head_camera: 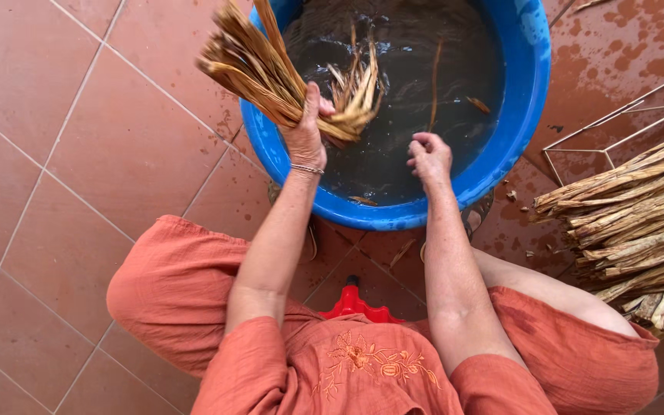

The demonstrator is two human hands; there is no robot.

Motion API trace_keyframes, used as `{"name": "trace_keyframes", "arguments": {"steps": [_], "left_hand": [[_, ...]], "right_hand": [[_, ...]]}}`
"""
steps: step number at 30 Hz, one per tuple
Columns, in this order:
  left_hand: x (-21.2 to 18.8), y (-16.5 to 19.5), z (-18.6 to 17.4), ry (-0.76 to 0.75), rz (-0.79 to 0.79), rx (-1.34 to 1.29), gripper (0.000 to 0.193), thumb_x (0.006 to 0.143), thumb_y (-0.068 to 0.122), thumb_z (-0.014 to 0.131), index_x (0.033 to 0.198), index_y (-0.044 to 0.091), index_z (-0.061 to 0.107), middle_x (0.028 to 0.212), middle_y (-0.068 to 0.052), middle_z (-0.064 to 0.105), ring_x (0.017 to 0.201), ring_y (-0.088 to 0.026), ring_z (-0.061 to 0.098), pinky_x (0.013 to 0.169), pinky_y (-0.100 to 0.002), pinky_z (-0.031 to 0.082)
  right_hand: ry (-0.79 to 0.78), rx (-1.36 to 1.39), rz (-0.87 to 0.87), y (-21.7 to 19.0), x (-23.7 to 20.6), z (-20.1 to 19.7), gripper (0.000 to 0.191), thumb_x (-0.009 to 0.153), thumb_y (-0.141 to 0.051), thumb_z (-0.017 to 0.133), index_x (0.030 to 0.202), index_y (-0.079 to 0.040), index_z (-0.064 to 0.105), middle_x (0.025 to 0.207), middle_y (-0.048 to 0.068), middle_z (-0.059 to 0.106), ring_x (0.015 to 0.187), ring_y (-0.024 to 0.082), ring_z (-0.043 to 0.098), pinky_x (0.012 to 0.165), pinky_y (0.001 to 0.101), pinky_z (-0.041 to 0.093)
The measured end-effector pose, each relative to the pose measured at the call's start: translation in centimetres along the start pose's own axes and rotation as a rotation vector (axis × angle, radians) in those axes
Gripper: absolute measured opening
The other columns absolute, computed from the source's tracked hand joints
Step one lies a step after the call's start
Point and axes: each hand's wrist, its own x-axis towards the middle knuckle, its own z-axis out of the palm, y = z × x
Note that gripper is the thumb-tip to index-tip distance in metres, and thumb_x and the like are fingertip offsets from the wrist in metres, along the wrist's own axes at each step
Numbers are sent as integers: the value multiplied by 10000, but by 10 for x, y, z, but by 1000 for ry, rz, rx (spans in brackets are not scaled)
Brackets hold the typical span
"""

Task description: The person sits cross-legged on a tiled floor and repeatedly dips bundles of dried plant strips into a blue basin of water. They separate the strips, submerge them, and place the wet bundles onto a wire rack beside the basin.

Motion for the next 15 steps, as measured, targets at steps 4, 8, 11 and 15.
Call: {"name": "trace_keyframes", "arguments": {"steps": [4,8,11,15], "left_hand": [[0,-90,-32,231,-157,54,202,990,195,774,950,23,676,699,-60,686,637,-158,658,689,-306,567],[-11,-126,-42,256,-198,200,198,897,193,792,979,52,681,697,-34,693,580,-129,644,588,-280,526],[-8,-123,-39,177,-165,281,223,873,192,806,996,48,688,746,-8,705,582,-116,639,560,-279,511],[8,-96,-20,74,-168,262,210,906,183,819,992,15,727,729,-43,707,595,-134,660,582,-284,531]], "right_hand": [[-236,-2,247,3,-6,26,350,997,-385,609,1165,-85,674,860,88,759,530,135,653,408,250,438],[-150,-139,199,7,-9,36,387,949,-396,672,1140,-62,718,875,96,771,545,118,655,412,251,421],[21,-190,68,5,-4,22,342,899,-339,714,1093,-64,771,861,100,777,617,157,690,522,286,528],[241,-513,-155,-6,-5,-2,257,855,-352,777,1023,-160,807,913,70,772,874,264,729,814,418,563]]}}
